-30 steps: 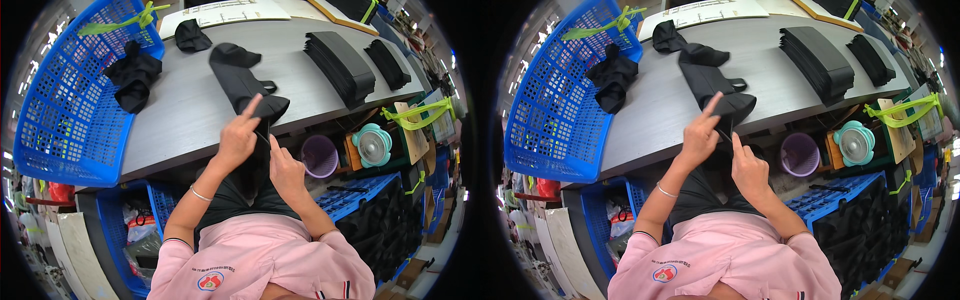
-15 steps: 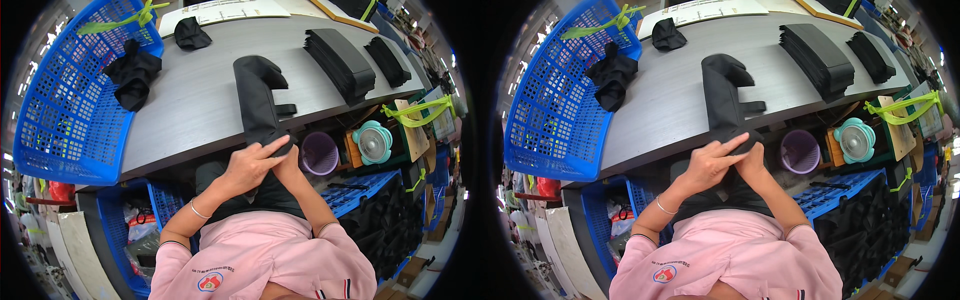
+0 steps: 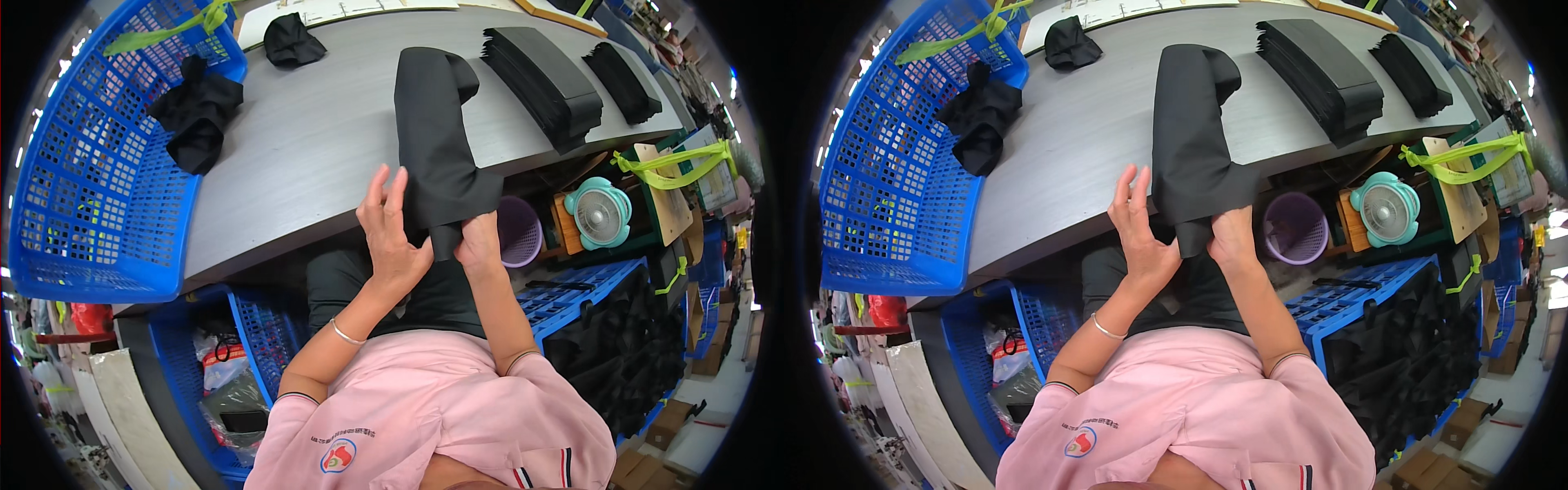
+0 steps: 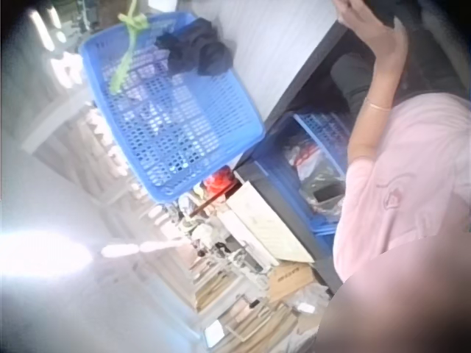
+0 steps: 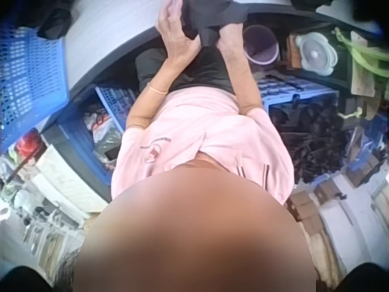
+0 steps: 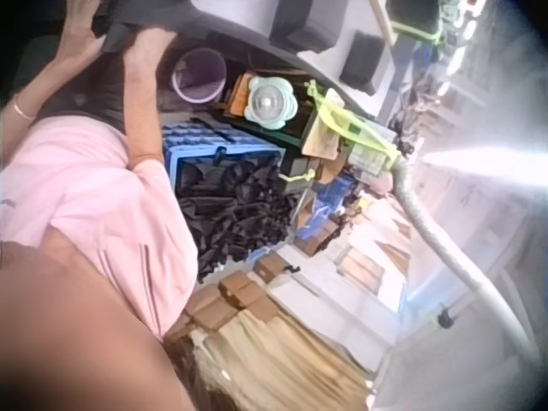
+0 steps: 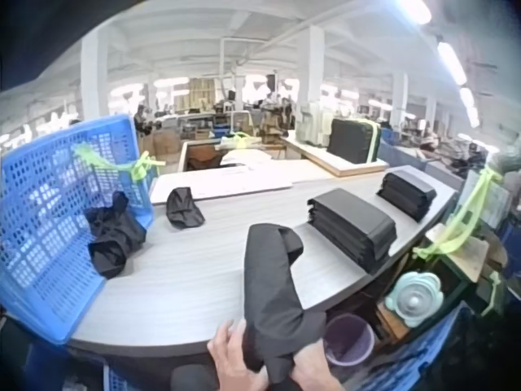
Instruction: The recorder is inspecting and turning out black fabric sleeves or covers at a manufacturing desk.
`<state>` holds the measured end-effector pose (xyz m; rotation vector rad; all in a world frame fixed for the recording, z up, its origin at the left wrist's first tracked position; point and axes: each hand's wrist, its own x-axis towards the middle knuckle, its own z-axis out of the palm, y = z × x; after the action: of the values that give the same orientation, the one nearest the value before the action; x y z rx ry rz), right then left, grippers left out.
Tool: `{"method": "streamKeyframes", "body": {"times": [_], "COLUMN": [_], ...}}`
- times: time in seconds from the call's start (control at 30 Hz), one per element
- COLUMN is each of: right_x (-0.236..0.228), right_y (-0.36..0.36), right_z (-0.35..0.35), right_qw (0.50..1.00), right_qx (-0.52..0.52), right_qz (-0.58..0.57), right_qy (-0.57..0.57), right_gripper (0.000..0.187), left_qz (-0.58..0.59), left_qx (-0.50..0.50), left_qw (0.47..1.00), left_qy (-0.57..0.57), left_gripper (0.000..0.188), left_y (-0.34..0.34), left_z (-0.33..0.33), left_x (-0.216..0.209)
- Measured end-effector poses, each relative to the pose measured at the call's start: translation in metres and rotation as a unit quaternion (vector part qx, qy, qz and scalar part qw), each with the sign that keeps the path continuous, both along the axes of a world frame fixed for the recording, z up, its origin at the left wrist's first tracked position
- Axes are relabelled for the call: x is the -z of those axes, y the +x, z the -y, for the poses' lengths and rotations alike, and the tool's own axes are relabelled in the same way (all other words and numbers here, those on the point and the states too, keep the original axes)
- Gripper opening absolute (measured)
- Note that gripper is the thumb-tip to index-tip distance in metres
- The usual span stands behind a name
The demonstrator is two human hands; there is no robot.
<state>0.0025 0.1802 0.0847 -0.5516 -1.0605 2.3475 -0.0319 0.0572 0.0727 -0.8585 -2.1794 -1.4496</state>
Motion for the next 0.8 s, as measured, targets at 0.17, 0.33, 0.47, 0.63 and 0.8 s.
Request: {"method": "streamKeyframes", "body": {"times": [0.17, 0.33, 0.47, 0.63, 0.8], "right_x": [0.002, 0.021, 0.036, 0.05, 0.054], "right_y": [0.004, 0.005, 0.007, 0.005, 0.0], "right_z": [-0.005, -0.007, -0.007, -0.011, -0.012], "right_qw": [1.0, 0.994, 0.993, 0.986, 0.983], "right_qx": [0.01, -0.01, -0.02, -0.048, -0.071], "right_qz": [0.009, -0.07, -0.098, -0.143, -0.126], "right_qy": [-0.017, -0.085, -0.066, -0.067, -0.117], "right_gripper": [0.032, 0.034, 0.035, 0.034, 0.033], "left_qz": [0.048, 0.072, 0.073, 0.079, 0.093], "left_qx": [0.006, 0.066, 0.078, 0.081, 0.083], "left_qw": [0.993, 0.987, 0.985, 0.984, 0.982], "left_qy": [0.112, 0.124, 0.134, 0.137, 0.141], "left_gripper": [0.063, 0.067, 0.072, 0.068, 0.066], "left_y": [-0.001, 0.01, 0.017, 0.019, 0.024], "left_z": [-0.011, -0.014, -0.015, -0.014, -0.014], "left_x": [-0.006, -0.012, -0.012, -0.009, -0.006]}}
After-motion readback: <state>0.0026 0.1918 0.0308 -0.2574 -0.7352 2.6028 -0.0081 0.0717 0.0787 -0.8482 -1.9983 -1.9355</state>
